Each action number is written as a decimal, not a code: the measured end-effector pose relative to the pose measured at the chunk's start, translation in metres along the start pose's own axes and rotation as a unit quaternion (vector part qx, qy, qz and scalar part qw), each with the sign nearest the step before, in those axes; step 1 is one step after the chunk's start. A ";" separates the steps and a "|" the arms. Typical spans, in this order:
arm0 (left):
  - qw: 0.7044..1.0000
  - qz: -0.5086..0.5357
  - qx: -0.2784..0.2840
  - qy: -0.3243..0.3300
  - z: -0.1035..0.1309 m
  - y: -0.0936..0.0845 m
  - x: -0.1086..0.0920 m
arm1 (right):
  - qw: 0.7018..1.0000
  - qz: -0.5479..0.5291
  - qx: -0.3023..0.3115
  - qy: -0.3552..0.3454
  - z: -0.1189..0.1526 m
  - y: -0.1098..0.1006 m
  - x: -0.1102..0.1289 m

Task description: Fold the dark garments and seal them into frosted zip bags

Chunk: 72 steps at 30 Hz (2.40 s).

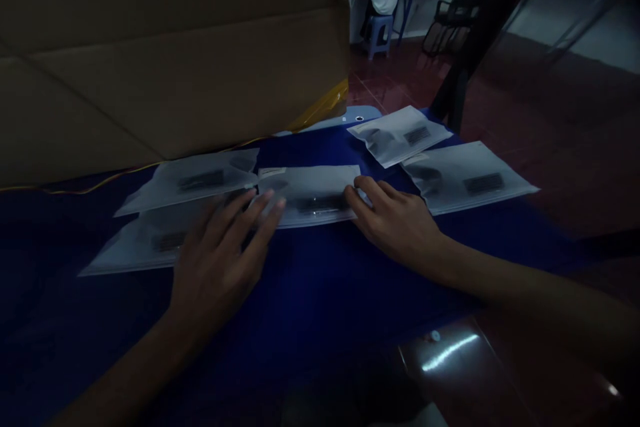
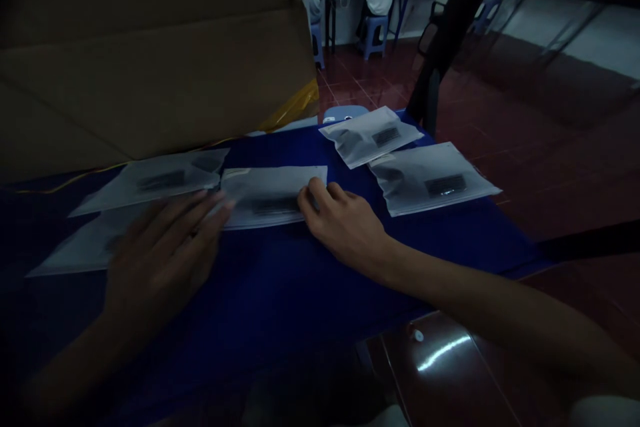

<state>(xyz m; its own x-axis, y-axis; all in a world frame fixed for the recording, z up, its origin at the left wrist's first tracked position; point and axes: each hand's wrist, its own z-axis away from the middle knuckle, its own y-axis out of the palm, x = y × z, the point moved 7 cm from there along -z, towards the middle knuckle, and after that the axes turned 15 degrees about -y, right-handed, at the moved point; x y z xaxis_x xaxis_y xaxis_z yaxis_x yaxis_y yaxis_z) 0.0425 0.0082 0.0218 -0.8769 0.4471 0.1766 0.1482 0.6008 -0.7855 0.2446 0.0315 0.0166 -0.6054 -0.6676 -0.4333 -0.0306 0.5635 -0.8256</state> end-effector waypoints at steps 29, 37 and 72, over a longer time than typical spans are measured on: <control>0.995 0.078 0.030 0.050 -0.003 -0.002 -0.027 | 0.979 -0.203 -0.017 0.017 0.005 0.004 -0.003; 0.995 0.085 -0.020 0.044 -0.024 0.002 -0.064 | 0.968 -0.229 -0.107 0.004 0.008 -0.004 -0.003; 0.998 0.013 -0.015 0.059 -0.023 0.008 -0.026 | 0.977 -0.057 0.195 0.062 0.011 0.019 -0.026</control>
<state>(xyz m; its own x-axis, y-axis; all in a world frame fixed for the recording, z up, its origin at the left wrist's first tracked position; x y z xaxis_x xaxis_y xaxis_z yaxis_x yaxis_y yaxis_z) 0.0772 0.0165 0.0251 -0.8130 0.5367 0.2258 0.1861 0.6069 -0.7726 0.2689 0.0543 0.0076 -0.7078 -0.6381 -0.3031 0.1878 0.2437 -0.9515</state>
